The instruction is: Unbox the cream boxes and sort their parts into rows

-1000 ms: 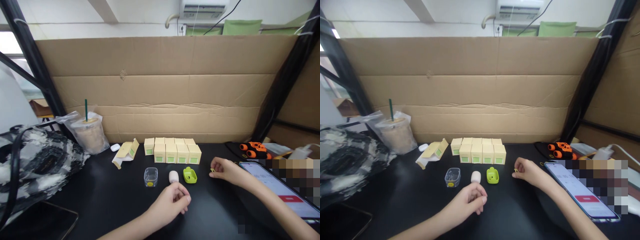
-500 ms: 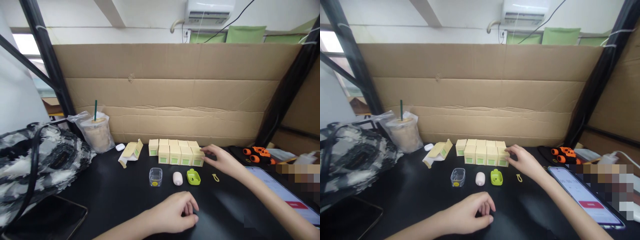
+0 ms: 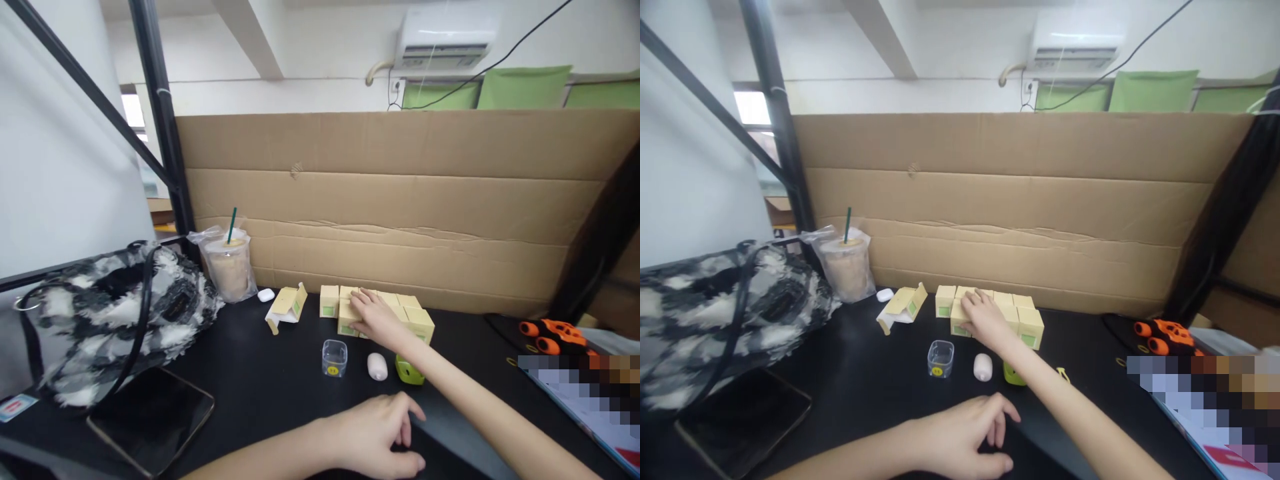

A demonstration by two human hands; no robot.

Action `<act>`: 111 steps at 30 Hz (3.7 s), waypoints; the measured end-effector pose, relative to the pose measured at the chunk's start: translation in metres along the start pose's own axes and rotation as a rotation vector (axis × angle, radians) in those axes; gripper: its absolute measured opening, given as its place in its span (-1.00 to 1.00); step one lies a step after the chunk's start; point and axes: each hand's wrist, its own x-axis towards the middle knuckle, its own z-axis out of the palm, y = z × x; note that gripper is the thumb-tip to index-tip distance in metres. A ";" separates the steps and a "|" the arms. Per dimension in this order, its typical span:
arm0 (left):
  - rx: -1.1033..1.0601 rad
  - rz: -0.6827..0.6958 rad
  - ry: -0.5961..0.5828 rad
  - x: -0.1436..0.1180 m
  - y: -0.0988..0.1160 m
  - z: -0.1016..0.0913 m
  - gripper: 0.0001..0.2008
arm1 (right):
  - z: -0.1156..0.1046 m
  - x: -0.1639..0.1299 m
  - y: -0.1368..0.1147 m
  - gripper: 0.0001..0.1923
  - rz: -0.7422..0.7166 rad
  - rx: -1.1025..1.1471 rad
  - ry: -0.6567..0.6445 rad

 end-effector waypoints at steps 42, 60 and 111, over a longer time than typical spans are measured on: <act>0.469 0.122 0.572 -0.023 0.007 -0.041 -0.30 | -0.045 -0.135 -0.025 -0.65 0.029 0.214 0.314; 0.521 0.324 0.618 -0.019 -0.011 -0.035 -0.55 | -0.048 -0.132 -0.026 -0.74 -0.142 0.086 0.160; 0.936 0.366 0.800 -0.024 -0.008 -0.079 -0.62 | -0.063 -0.126 -0.025 -0.80 0.250 0.168 -0.070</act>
